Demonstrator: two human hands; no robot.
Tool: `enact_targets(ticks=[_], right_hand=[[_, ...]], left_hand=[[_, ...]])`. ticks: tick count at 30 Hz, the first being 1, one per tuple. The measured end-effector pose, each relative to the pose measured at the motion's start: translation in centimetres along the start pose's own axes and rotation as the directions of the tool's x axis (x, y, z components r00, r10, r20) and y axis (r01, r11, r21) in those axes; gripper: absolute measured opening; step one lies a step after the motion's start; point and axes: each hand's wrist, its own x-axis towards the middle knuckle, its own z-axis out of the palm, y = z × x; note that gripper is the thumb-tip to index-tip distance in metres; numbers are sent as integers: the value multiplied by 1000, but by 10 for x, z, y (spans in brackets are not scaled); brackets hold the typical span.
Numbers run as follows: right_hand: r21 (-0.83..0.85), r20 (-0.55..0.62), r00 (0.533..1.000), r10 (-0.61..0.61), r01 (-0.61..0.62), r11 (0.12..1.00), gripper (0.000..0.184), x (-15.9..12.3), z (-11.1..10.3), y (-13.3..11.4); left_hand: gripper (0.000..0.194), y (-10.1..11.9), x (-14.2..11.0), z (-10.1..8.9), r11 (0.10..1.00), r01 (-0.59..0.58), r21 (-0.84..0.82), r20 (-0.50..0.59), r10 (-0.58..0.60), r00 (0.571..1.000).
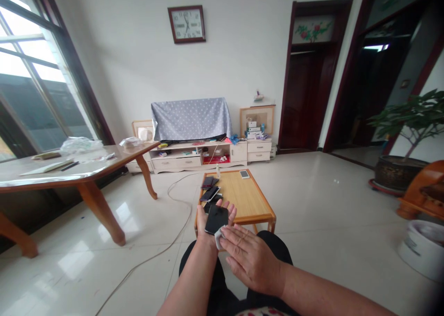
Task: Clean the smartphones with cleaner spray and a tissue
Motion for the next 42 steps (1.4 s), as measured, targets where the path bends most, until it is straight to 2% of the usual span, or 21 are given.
enact_targets(ticks=[2, 4, 7, 10, 14, 16, 18, 20, 22, 24, 25, 26, 27, 28, 29, 32, 33, 36, 40, 42], right_hand=[[1, 26, 1000, -8, 8, 1000, 47, -6, 0, -2], [20, 26, 1000, 2, -3, 1000, 46, -7, 1, -6], [60, 7, 1000, 30, -31, 998, 45, 1, 6, -7], [46, -31, 995, 99, -98, 994, 42, 10, 12, 3], [55, -115, 979, 168, -162, 985, 34, 15, 19, 21], [117, -145, 973, 177, -161, 980, 31, 15, 21, 24], [244, -157, 954, 254, -211, 947, 27, 17, 20, 25], [432, -140, 888, 439, -344, 834, 20, 20, 19, 25], [651, -69, 759, 648, -458, 606, 14, 26, 17, 26], [809, 41, 645, 763, -469, 353, 19, 32, 15, 28], [852, 88, 617, 782, -453, 262, 21, 35, 15, 29], [872, 124, 607, 785, -445, 207, 22, 36, 15, 30], [869, 145, 609, 779, -456, 194, 21, 38, 16, 30], [846, 144, 622, 770, -481, 230, 19, 38, 17, 31], [801, 113, 642, 759, -510, 313, 15, 38, 18, 31], [511, -89, 732, 676, -549, 661, 8, 37, 22, 32], [397, -145, 757, 637, -546, 738, 10, 37, 24, 32], [195, -176, 819, 546, -514, 835, 22, 40, 24, 27], [106, -113, 903, 414, -403, 909, 32, 45, 18, 2], [55, -105, 939, 327, -323, 945, 35, 43, 16, -16]], left_hand=[[78, 6, 0, -2, 1000, 0, -7, 41, 1, 999], [81, 6, -1, -2, 1000, 30, 3, 125, -30, 992], [82, 1, -3, 0, 995, 85, 61, 273, -98, 957], [82, -4, -6, 2, 989, 105, 102, 353, -135, 926], [86, -4, -8, 1, 990, 93, 110, 373, -128, 919], [89, -4, -8, -1, 992, 77, 103, 358, -109, 927], [92, -3, -8, -2, 993, 71, 100, 349, -101, 932], [93, -2, -9, -1, 991, 71, 112, 361, -107, 927], [92, 0, -12, 2, 988, 67, 139, 394, -118, 912], [91, 1, -14, 6, 983, 64, 170, 438, -133, 889], [90, 1, -15, 7, 981, 62, 183, 460, -141, 877], [90, 1, -15, 8, 978, 63, 197, 479, -152, 865], [90, 2, -16, 8, 976, 64, 210, 497, -163, 853], [91, 2, -16, 8, 973, 66, 223, 516, -175, 838], [92, 2, -16, 8, 969, 72, 238, 536, -193, 822], [93, 3, -16, 5, 956, 104, 274, 583, -252, 773], [94, 4, -16, 4, 954, 112, 279, 593, -263, 761], [95, 3, -16, 2, 954, 119, 276, 594, -266, 759], [94, 3, -17, 2, 977, 68, 202, 538, -168, 826], [93, 5, -18, 2, 982, 65, 175, 515, -148, 844]])
